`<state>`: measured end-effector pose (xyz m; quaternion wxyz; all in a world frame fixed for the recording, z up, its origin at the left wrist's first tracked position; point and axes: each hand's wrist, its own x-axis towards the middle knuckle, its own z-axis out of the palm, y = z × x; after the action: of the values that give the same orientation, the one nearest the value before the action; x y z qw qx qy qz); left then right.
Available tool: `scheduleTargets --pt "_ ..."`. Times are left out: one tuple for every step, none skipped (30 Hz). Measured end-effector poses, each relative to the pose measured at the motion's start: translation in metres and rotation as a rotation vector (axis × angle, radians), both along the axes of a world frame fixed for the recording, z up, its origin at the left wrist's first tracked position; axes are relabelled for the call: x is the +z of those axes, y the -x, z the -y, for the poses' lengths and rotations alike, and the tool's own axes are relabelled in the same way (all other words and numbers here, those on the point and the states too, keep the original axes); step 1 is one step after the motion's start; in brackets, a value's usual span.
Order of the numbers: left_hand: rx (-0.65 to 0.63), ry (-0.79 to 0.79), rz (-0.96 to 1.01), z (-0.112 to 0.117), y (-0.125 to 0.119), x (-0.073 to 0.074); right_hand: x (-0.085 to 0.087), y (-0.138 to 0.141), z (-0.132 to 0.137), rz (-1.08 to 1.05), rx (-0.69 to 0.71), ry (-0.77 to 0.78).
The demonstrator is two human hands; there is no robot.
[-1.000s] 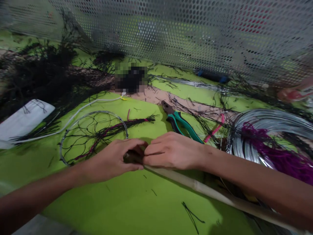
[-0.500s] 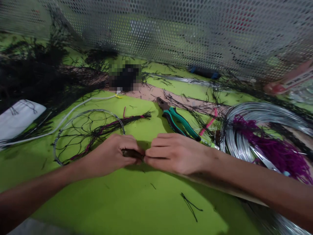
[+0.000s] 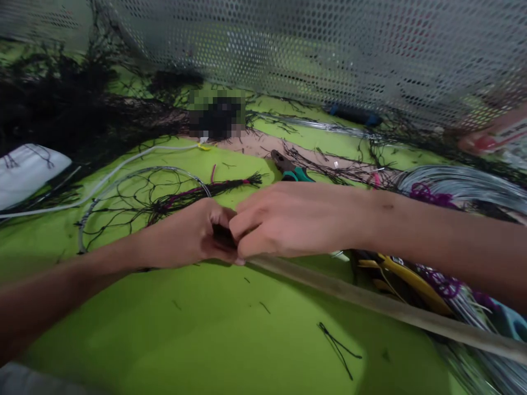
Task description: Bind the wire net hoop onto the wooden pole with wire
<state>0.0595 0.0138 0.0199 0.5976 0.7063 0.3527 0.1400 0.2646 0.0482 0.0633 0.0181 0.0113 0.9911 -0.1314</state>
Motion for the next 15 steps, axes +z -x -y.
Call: scheduleTargets --pt "-0.004 -0.005 -0.001 -0.001 0.0 0.002 0.0 0.002 0.0 0.004 0.006 -0.02" --pt "-0.009 -0.012 -0.002 -0.001 0.0 0.004 0.0 0.003 0.001 0.0 0.018 -0.035" --pt "-0.015 -0.02 -0.001 -0.002 0.0 0.006 -0.001 0.004 0.002 -0.008 0.031 -0.048" --pt "-0.025 -0.03 0.001 -0.002 0.0 0.007 -0.001 0.004 0.003 -0.017 0.042 -0.062" --pt "-0.034 -0.041 0.003 -0.002 0.0 0.008 -0.001 0.004 0.004 -0.026 0.052 -0.075" --pt "-0.042 -0.052 0.004 -0.003 0.0 0.009 0.0 0.004 0.005 -0.026 0.049 -0.089" --pt "-0.048 -0.062 0.002 -0.003 0.0 0.01 0.001 0.004 0.006 -0.013 0.038 -0.093" --pt "-0.051 -0.071 -0.004 -0.003 0.0 0.01 0.002 0.004 0.007 0.009 0.015 -0.084" --pt "-0.05 -0.081 -0.011 -0.003 0.0 0.01 0.004 0.003 0.008 0.034 -0.018 -0.064" --pt "-0.051 -0.089 -0.02 -0.004 0.0 0.009 0.006 0.003 0.009 0.065 -0.053 -0.042" --pt "-0.052 -0.093 -0.029 -0.005 0.0 0.009 0.007 0.004 0.01 0.096 -0.079 -0.031" --pt "-0.054 -0.098 -0.037 -0.005 0.0 0.008 0.008 0.005 0.01 0.118 -0.091 -0.035" --pt "-0.057 -0.105 -0.045 -0.006 0.0 0.007 0.009 0.006 0.011 0.13 -0.089 -0.056" --pt "-0.061 -0.114 -0.052 -0.006 0.0 0.006 0.009 0.007 0.012 0.138 -0.08 -0.093" --pt "-0.066 -0.125 -0.057 -0.007 0.0 0.005 0.009 0.008 0.013 0.145 -0.061 -0.129"
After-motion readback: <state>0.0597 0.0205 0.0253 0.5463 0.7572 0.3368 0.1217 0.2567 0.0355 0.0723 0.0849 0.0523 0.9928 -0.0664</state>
